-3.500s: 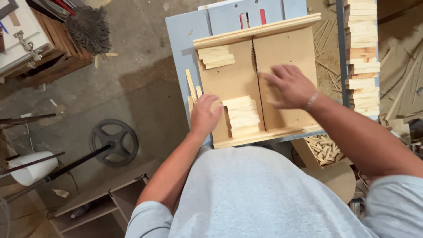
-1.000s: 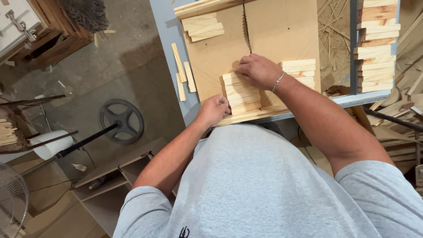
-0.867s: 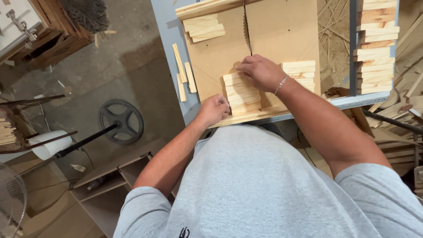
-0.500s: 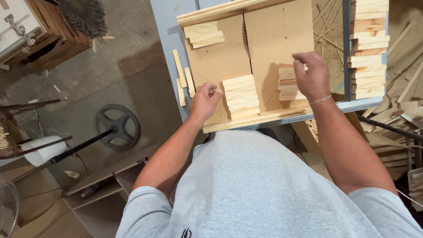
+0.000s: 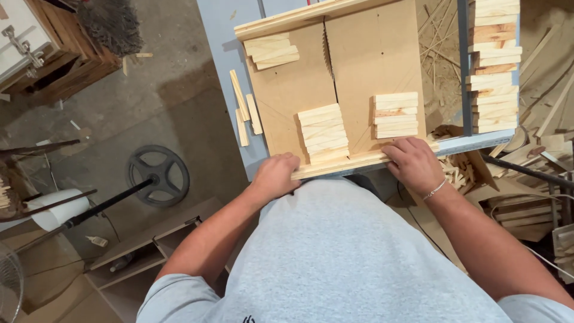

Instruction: Organizing and arranging small wooden blocks into a wooden jig on a table saw

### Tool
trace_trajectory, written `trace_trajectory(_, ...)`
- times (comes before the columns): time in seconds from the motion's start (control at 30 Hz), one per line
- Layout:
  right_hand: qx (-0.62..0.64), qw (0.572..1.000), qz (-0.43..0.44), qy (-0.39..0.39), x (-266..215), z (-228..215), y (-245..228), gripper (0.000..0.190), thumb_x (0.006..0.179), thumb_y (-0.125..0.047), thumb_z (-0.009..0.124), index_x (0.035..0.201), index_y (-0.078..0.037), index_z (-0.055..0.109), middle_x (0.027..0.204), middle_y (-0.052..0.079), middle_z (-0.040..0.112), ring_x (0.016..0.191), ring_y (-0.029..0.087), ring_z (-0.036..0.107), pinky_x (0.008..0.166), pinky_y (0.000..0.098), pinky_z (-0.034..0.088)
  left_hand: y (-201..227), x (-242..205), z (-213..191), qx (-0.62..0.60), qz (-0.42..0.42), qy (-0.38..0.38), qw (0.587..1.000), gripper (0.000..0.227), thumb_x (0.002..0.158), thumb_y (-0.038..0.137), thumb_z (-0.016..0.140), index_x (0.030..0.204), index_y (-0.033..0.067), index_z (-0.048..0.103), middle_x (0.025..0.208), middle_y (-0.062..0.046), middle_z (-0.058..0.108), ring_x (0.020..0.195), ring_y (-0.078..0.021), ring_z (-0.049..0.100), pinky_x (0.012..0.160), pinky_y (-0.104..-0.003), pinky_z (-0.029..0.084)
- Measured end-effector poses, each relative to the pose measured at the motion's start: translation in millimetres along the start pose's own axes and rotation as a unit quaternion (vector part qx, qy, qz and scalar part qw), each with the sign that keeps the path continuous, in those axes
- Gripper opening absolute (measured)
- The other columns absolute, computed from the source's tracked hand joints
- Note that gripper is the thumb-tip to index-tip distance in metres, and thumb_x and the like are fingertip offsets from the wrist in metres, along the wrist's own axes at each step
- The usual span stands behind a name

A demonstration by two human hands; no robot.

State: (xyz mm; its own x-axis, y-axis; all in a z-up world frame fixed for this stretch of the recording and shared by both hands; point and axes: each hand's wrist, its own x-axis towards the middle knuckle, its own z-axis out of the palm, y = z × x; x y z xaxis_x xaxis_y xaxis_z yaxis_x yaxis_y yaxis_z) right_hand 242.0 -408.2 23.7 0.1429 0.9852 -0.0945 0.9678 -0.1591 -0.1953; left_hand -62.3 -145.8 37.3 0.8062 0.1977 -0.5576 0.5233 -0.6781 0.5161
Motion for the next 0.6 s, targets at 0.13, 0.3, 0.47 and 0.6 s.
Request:
trace_trajectory(0.13, -0.001, 1.000, -0.019, -0.013, -17, 10, -3, 0.021, 0.079, -0.034, 0.076, 0.097, -0.023, 0.070, 0.101, -0.003, 0.065, 0.101, 0.021, 0.066, 0.087, 0.0356, 0.055, -6, -7, 26, 0.022, 0.028, 0.007, 0.999, 0.034, 0.072, 0.037, 0.078, 0.098, 0.0199, 0.065, 0.094, -0.001, 0.063, 0.099, -0.0301, 0.071, 0.082, -0.043, 0.060)
trace_trajectory(0.3, 0.024, 0.999, -0.018, -0.038, -41, 7, -9, 0.021, 0.076, -0.033, 0.075, 0.093, -0.025, 0.067, 0.100, -0.004, 0.064, 0.099, 0.020, 0.065, 0.084, 0.0362, 0.055, 11, -26, 27, -0.048, 0.026, -0.023, 0.998, 0.037, 0.072, 0.048, 0.075, 0.094, 0.0213, 0.063, 0.092, -0.001, 0.061, 0.098, -0.0316, 0.069, 0.083, -0.044, 0.059)
trace_trajectory(0.47, 0.087, 0.995, 0.020, -0.036, -35, 1, -9, 0.031, 0.075, -0.040, 0.079, 0.103, -0.028, 0.072, 0.103, -0.004, 0.068, 0.101, 0.020, 0.068, 0.088, 0.0361, 0.055, 13, -31, 16, -0.089, 0.012, -0.035, 0.995, 0.039, 0.074, 0.051, 0.076, 0.092, 0.0204, 0.061, 0.092, -0.001, 0.060, 0.099, -0.0323, 0.068, 0.084, -0.045, 0.058)
trace_trajectory(0.6, 0.108, 0.991, 0.065, 0.046, -19, 2, 19, 0.040, 0.086, -0.054, 0.079, 0.106, -0.020, 0.075, 0.102, 0.003, 0.070, 0.098, 0.023, 0.068, 0.089, 0.0361, 0.055, 7, -28, 19, -0.095, 0.016, -0.050, 0.994, 0.036, 0.074, 0.046, 0.077, 0.093, 0.0196, 0.061, 0.091, -0.001, 0.060, 0.098, -0.0325, 0.067, 0.084, -0.044, 0.057)
